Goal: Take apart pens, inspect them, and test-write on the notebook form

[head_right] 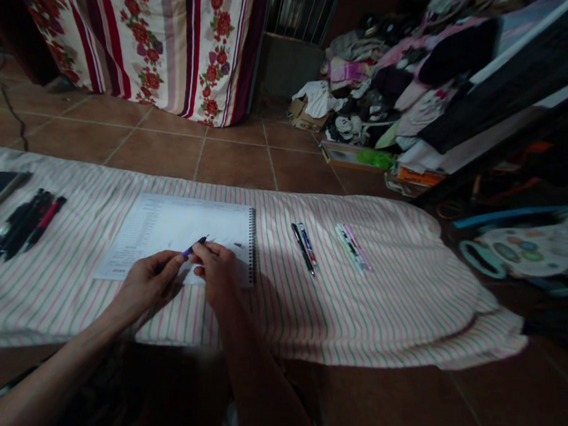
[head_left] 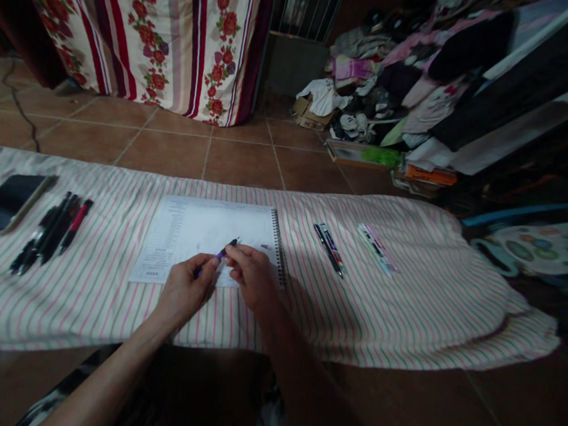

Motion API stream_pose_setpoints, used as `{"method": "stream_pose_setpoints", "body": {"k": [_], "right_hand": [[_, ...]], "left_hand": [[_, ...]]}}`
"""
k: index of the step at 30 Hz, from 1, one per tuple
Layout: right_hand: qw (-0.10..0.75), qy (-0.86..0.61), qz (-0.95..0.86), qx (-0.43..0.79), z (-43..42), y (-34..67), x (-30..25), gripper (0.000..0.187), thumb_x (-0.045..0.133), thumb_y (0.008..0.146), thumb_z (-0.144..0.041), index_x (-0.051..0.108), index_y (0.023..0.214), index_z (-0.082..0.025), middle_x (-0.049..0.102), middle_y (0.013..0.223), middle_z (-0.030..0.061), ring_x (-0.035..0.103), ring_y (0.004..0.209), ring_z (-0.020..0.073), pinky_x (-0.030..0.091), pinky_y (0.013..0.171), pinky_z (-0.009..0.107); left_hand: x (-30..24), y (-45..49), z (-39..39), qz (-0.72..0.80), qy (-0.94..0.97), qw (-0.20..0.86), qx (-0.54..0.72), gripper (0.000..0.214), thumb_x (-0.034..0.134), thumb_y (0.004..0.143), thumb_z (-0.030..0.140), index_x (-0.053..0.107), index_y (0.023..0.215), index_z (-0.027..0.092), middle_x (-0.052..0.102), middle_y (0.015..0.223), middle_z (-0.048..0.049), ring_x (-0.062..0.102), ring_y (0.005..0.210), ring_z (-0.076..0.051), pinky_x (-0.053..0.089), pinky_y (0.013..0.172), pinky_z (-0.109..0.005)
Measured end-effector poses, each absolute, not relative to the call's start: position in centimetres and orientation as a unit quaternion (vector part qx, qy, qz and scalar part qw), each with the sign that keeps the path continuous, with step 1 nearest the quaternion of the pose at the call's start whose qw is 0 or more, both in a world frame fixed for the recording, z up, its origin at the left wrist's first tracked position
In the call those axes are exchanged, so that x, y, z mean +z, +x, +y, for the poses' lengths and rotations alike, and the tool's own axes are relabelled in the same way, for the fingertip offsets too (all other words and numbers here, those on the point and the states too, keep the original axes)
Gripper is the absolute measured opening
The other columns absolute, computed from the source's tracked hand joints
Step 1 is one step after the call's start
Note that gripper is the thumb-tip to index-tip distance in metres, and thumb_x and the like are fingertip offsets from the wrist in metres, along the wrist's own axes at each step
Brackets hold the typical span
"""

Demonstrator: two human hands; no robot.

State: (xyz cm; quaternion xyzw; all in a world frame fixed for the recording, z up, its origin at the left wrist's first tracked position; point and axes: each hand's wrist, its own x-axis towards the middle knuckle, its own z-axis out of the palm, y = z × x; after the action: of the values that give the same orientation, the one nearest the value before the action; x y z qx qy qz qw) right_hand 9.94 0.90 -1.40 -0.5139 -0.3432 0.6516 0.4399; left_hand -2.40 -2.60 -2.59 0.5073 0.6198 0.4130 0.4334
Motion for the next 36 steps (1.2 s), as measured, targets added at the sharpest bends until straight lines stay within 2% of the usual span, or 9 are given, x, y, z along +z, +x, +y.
{"method": "stream_pose_setpoints", "body": {"k": [3, 5, 9, 12, 19, 22, 25, 29, 36], "right_hand": [[0.441, -0.508, -0.32, 0.667, 0.7, 9.8, -0.9, 0.017, 0.064, 0.069, -0.034, 0.059, 0.062, -0.019, 0.06, 0.066, 0.0015, 0.055, 0.059, 0.0109, 0.033, 0.045, 0.02], [0.448, -0.496, -0.319, 0.672, 0.7, 9.7, -0.8, 0.018, 0.064, 0.07, -0.036, 0.059, 0.064, -0.019, 0.061, 0.067, 0.002, 0.057, 0.061, 0.0115, 0.033, 0.045, 0.02], [0.45, -0.498, -0.326, 0.666, 0.7, 9.7, -1.5, 0.024, 0.066, 0.067, -0.039, 0.058, 0.063, -0.017, 0.058, 0.057, -0.0007, 0.043, 0.044, 0.0056, 0.025, 0.041, 0.02], [0.451, -0.5, -0.34, 0.656, 0.9, 9.8, -1.9, 0.026, 0.067, 0.066, -0.039, 0.058, 0.061, -0.016, 0.057, 0.054, -0.0017, 0.036, 0.04, 0.004, 0.022, 0.04, 0.02], [0.447, -0.505, -0.304, 0.673, 0.8, 10.0, -0.8, 0.014, 0.065, 0.067, -0.03, 0.061, 0.063, -0.018, 0.064, 0.071, 0.0038, 0.057, 0.06, 0.0121, 0.029, 0.043, 0.02], [0.444, -0.494, -0.33, 0.671, 0.6, 10.1, -0.2, 0.015, 0.063, 0.069, -0.034, 0.06, 0.065, -0.02, 0.066, 0.079, 0.0059, 0.06, 0.067, 0.0151, 0.033, 0.045, 0.021], [0.441, -0.495, -0.335, 0.669, 0.5, 9.9, -0.4, 0.022, 0.063, 0.07, -0.041, 0.058, 0.065, -0.02, 0.064, 0.072, 0.0044, 0.057, 0.061, 0.0129, 0.029, 0.043, 0.02], [0.45, -0.497, -0.314, 0.672, 0.6, 9.6, -1.6, 0.025, 0.066, 0.066, -0.04, 0.058, 0.064, -0.017, 0.058, 0.058, 0.0, 0.045, 0.048, 0.0071, 0.027, 0.042, 0.019], [0.464, -0.488, -0.305, 0.674, 0.8, 9.6, -2.1, 0.023, 0.068, 0.062, -0.037, 0.062, 0.062, -0.015, 0.055, 0.056, -0.0006, 0.039, 0.046, 0.0054, 0.024, 0.042, 0.02]], "left_hand": [[-2.5, -2.4, -2.6, 0.624, 0.503, 0.437, 0.408, 0.044, 0.052, 0.076, 0.051, 0.068, 0.088, 0.013, 0.051, 0.047, 0.0029, 0.04, 0.042, -0.011, 0.032, 0.042, -0.023], [-2.4, -2.4, -2.6, 0.624, 0.505, 0.436, 0.407, 0.043, 0.052, 0.076, 0.051, 0.068, 0.089, 0.013, 0.05, 0.047, 0.0031, 0.04, 0.042, -0.011, 0.032, 0.042, -0.022], [-2.5, -2.4, -2.7, 0.623, 0.507, 0.434, 0.408, 0.043, 0.052, 0.077, 0.051, 0.068, 0.089, 0.013, 0.05, 0.048, 0.003, 0.04, 0.043, -0.011, 0.032, 0.042, -0.022], [-2.8, -2.5, -2.6, 0.619, 0.518, 0.434, 0.401, 0.042, 0.051, 0.078, 0.05, 0.067, 0.089, 0.014, 0.049, 0.05, 0.0035, 0.039, 0.044, -0.01, 0.032, 0.043, -0.022], [-2.9, -2.5, -2.6, 0.618, 0.521, 0.443, 0.388, 0.042, 0.051, 0.079, 0.05, 0.067, 0.09, 0.014, 0.049, 0.05, 0.0036, 0.04, 0.044, -0.01, 0.033, 0.044, -0.022], [-2.8, -2.3, -2.7, 0.619, 0.508, 0.445, 0.4, 0.043, 0.052, 0.077, 0.052, 0.068, 0.089, 0.013, 0.05, 0.049, 0.0033, 0.04, 0.043, -0.01, 0.033, 0.044, -0.022], [-2.7, -2.3, -2.7, 0.624, 0.501, 0.443, 0.404, 0.044, 0.053, 0.075, 0.052, 0.069, 0.089, 0.013, 0.051, 0.049, 0.0028, 0.04, 0.043, -0.01, 0.032, 0.043, -0.022], [-2.6, -2.5, -2.6, 0.622, 0.518, 0.435, 0.393, 0.043, 0.052, 0.077, 0.052, 0.068, 0.09, 0.014, 0.053, 0.052, 0.003, 0.04, 0.044, -0.01, 0.032, 0.043, -0.022], [-3.1, -2.6, -2.6, 0.622, 0.524, 0.429, 0.393, 0.042, 0.05, 0.078, 0.052, 0.067, 0.087, 0.014, 0.052, 0.053, 0.0027, 0.04, 0.045, -0.01, 0.032, 0.044, -0.021]]}}
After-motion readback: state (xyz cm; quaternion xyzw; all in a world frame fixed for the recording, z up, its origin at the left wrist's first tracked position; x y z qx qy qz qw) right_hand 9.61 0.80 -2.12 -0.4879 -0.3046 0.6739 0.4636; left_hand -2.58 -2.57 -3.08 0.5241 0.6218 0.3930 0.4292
